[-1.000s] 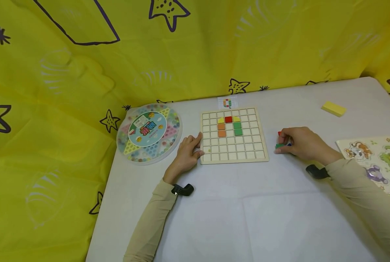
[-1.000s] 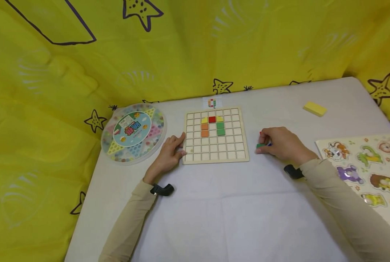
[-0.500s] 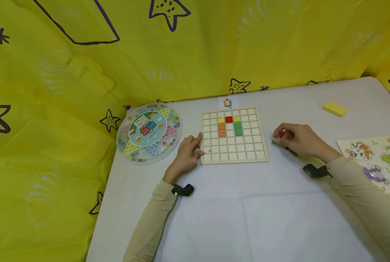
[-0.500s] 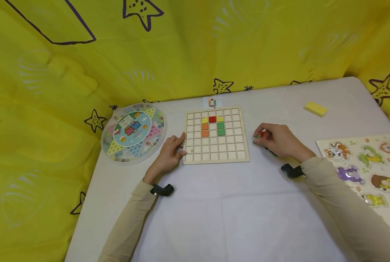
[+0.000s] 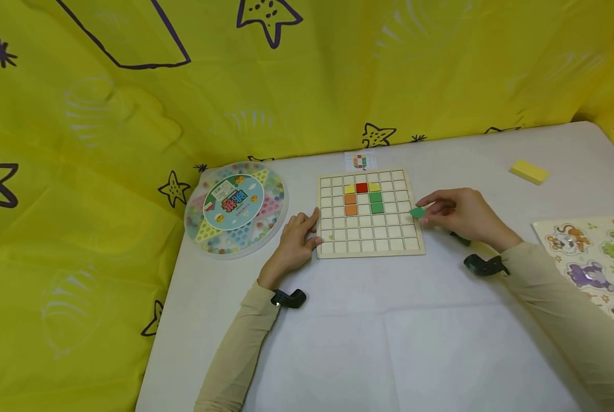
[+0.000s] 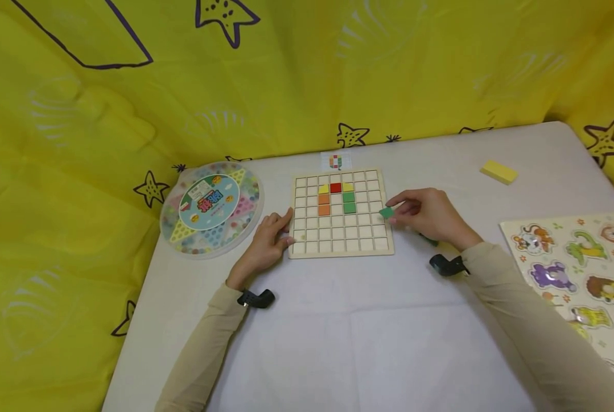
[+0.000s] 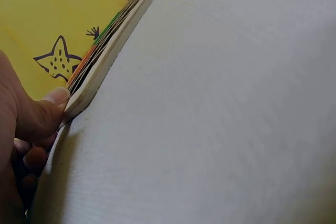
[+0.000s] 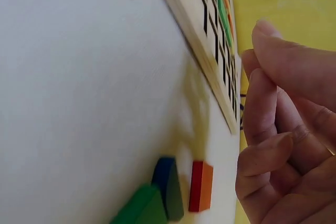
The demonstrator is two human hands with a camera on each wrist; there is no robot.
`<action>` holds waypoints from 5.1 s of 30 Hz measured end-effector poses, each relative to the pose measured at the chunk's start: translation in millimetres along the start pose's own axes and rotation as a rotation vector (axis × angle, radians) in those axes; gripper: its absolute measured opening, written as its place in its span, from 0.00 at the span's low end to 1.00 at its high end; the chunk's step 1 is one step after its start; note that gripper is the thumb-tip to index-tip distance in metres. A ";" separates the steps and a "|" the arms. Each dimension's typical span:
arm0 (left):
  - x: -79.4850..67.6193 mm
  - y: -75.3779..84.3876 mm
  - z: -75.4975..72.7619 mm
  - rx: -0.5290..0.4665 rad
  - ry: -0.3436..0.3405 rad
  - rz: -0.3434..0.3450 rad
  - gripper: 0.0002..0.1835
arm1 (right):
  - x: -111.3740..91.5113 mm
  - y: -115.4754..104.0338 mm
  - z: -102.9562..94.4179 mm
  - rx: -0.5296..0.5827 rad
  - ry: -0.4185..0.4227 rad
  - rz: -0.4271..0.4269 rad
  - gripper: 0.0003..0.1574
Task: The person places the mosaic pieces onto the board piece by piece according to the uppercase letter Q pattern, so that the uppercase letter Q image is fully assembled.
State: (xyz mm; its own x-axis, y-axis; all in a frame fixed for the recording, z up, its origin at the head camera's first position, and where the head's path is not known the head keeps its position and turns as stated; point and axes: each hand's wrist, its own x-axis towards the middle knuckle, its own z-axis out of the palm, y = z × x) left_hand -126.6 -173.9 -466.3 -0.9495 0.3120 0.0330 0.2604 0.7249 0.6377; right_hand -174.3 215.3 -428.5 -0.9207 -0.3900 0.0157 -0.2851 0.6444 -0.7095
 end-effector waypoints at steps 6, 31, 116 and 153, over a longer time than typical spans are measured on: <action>0.4 -0.1 0.0 0.011 -0.003 0.004 0.38 | 7.6 -9.1 6.3 0.024 -0.015 0.039 0.19; 2.1 -2.2 -0.1 0.006 -0.012 0.004 0.38 | 43.6 -37.4 58.8 0.171 -0.091 -0.073 0.19; 1.7 -1.0 0.0 0.034 0.012 0.018 0.38 | 44.8 -37.1 36.1 -0.022 -0.058 0.005 0.14; -1.3 2.6 0.3 0.027 0.013 0.015 0.38 | -4.1 36.5 -38.5 -0.135 -0.132 0.176 0.20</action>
State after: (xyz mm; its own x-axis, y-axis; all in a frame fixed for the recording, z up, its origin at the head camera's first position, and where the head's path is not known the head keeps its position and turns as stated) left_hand -124.7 -172.2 -464.9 -0.9475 0.3155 0.0526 0.2793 0.7363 0.6163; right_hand -191.2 265.7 -427.3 -0.9192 -0.3405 -0.1980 -0.1645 0.7886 -0.5925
